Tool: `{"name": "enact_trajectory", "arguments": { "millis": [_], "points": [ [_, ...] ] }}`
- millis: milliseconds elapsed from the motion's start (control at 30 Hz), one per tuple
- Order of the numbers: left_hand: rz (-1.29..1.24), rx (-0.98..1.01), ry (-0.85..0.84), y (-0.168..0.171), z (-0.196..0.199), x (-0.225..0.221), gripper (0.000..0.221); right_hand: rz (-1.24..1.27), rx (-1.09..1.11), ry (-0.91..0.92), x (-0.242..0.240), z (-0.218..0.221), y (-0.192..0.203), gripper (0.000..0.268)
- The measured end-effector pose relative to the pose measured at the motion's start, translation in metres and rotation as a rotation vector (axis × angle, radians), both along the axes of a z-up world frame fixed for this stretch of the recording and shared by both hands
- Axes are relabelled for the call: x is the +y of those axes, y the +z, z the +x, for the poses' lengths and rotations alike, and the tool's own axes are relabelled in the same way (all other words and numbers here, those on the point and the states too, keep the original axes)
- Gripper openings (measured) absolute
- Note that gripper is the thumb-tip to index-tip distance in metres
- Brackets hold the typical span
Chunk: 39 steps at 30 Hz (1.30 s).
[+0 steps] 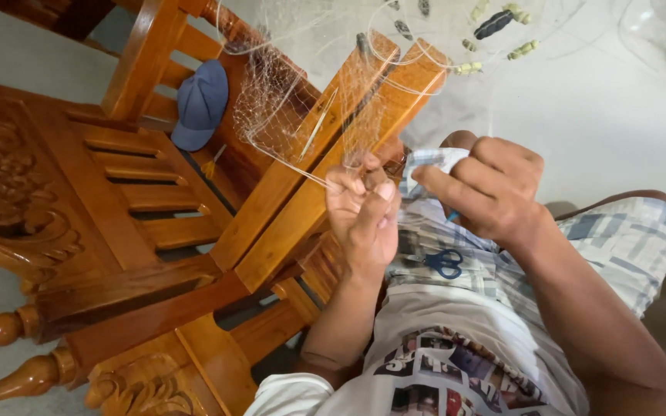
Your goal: Using a netting shuttle to tie knots and repair holes in a fine-mesh fishing net while seated.
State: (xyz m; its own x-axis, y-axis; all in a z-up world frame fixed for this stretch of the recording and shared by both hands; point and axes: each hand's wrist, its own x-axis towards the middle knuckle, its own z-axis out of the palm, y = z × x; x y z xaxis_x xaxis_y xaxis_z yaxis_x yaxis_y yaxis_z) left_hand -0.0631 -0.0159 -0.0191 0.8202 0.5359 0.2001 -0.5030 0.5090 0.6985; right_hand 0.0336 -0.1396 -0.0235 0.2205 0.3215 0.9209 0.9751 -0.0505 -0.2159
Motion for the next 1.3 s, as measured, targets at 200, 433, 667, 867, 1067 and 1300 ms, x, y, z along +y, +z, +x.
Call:
{"name": "enact_trajectory", "arguments": {
  "millis": [200,433,667,867,1067,1300],
  "points": [
    [-0.037,-0.054,0.023,0.005,0.000,-0.010,0.031,-0.026,-0.047,-0.030,-0.006,-0.006,0.003,0.032],
    [0.047,0.104,0.107,0.014,0.003,-0.016,0.033,-0.025,-0.058,-0.043,-0.010,-0.007,0.001,0.035],
    [0.098,0.116,0.001,0.009,0.009,-0.013,0.034,-0.023,-0.036,-0.091,-0.012,-0.006,0.001,0.035],
    [0.277,0.059,-0.094,0.014,0.022,-0.004,0.029,-0.012,0.017,-0.155,-0.020,-0.003,-0.024,0.024],
    [0.321,0.042,-0.171,0.014,0.027,0.005,0.017,-0.242,0.266,-0.262,-0.042,-0.023,0.021,0.025],
    [0.255,0.104,-0.113,0.017,0.040,0.004,0.019,-0.361,0.392,-0.044,-0.039,-0.056,0.026,0.016]
  ]
}}
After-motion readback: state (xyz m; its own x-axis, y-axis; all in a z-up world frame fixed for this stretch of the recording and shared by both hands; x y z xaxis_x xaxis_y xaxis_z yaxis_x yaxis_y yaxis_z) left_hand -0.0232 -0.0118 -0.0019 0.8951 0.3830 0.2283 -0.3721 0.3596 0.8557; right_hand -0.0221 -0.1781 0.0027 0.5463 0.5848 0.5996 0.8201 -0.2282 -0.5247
